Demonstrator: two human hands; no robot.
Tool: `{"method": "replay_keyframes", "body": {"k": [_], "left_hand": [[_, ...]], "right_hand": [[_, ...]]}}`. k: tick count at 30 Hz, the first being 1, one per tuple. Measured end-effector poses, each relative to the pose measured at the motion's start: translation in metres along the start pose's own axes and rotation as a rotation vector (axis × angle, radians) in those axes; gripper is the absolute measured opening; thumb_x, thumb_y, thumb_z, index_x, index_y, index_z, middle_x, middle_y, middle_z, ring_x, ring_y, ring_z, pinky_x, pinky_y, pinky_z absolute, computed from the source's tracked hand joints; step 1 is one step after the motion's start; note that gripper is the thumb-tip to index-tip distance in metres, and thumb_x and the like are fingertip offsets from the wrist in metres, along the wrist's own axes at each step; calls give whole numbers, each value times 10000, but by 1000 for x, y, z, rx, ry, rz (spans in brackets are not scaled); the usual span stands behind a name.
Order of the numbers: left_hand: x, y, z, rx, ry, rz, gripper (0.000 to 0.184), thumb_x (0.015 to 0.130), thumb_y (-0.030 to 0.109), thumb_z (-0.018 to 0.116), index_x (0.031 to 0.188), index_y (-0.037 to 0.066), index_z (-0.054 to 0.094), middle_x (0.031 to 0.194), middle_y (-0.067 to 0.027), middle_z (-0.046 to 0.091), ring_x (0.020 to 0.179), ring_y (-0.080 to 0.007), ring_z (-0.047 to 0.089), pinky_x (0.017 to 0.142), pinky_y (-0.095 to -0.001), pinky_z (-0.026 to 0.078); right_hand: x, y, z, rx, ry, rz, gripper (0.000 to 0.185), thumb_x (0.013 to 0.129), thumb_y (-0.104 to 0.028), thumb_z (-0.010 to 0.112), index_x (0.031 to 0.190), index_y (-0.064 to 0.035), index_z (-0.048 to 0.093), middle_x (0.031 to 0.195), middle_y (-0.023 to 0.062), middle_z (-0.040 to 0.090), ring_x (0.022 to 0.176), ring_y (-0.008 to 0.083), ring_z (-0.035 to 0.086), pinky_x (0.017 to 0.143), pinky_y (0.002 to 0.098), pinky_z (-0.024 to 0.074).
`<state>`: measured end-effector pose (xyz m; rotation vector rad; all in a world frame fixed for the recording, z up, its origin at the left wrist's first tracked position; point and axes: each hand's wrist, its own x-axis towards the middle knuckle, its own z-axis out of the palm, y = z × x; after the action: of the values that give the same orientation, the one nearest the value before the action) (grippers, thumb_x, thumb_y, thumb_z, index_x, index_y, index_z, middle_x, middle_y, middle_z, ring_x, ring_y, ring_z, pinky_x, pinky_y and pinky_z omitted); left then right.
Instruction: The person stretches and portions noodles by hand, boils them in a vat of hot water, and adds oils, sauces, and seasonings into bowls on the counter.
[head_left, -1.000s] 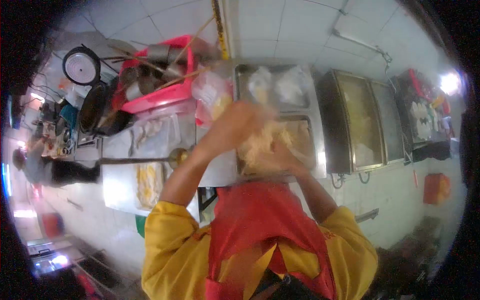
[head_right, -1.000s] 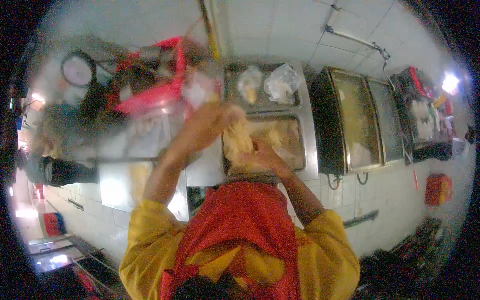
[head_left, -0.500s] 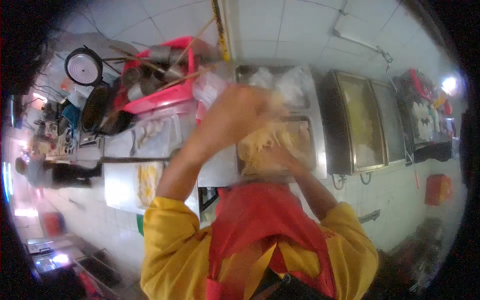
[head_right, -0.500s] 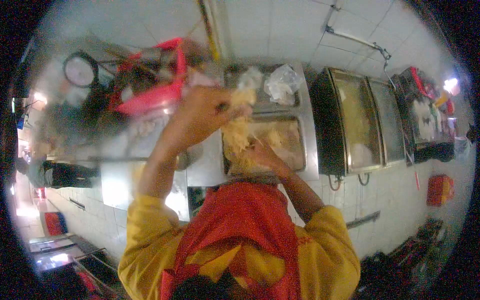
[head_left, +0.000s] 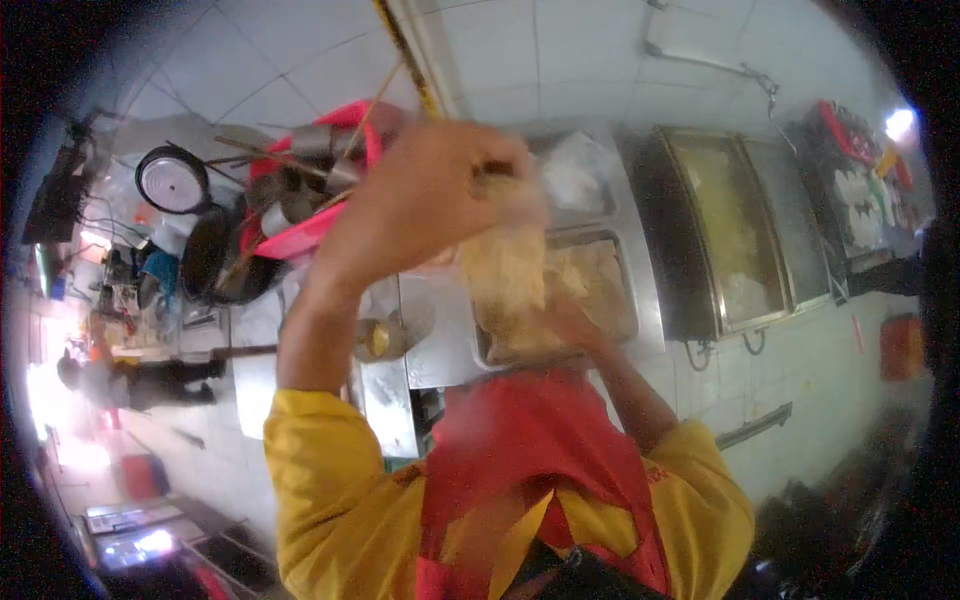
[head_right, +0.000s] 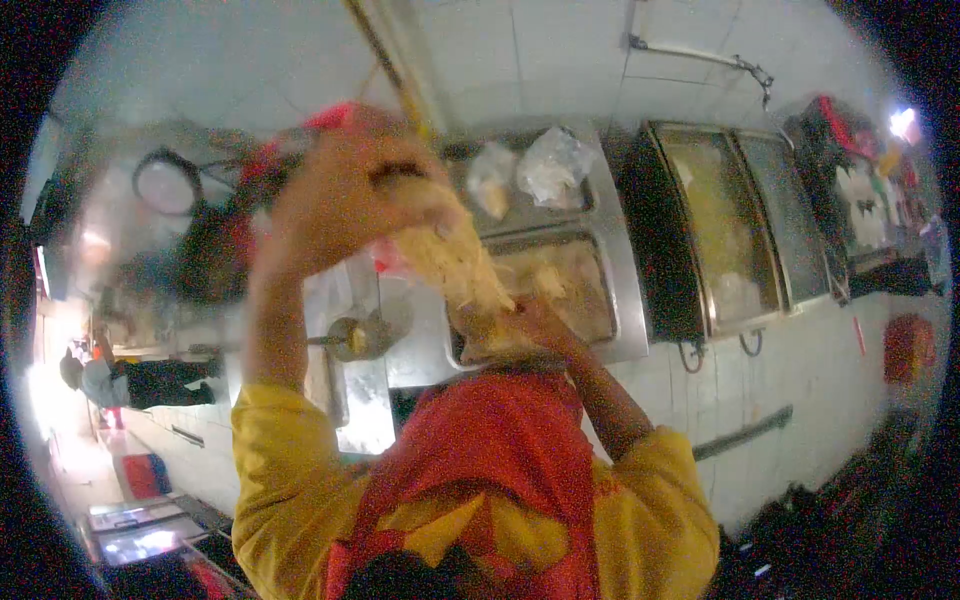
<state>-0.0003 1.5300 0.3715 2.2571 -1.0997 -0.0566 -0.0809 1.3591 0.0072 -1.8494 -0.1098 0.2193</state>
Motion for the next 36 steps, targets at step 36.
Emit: {"method": "replay_keyframes", "body": {"k": [36], "left_hand": [[-97, -139, 315, -303, -322, -295, 441, 793, 347, 570, 1053, -3, 502, 957, -232, 557, 888, -368, 553, 818, -430, 429]], "right_hand": [[3, -19, -74, -128, 272, 161, 390, 781, -237, 595, 1105, -38, 509, 1029, 121, 569, 911, 237, 551, 817, 346, 430]]}}
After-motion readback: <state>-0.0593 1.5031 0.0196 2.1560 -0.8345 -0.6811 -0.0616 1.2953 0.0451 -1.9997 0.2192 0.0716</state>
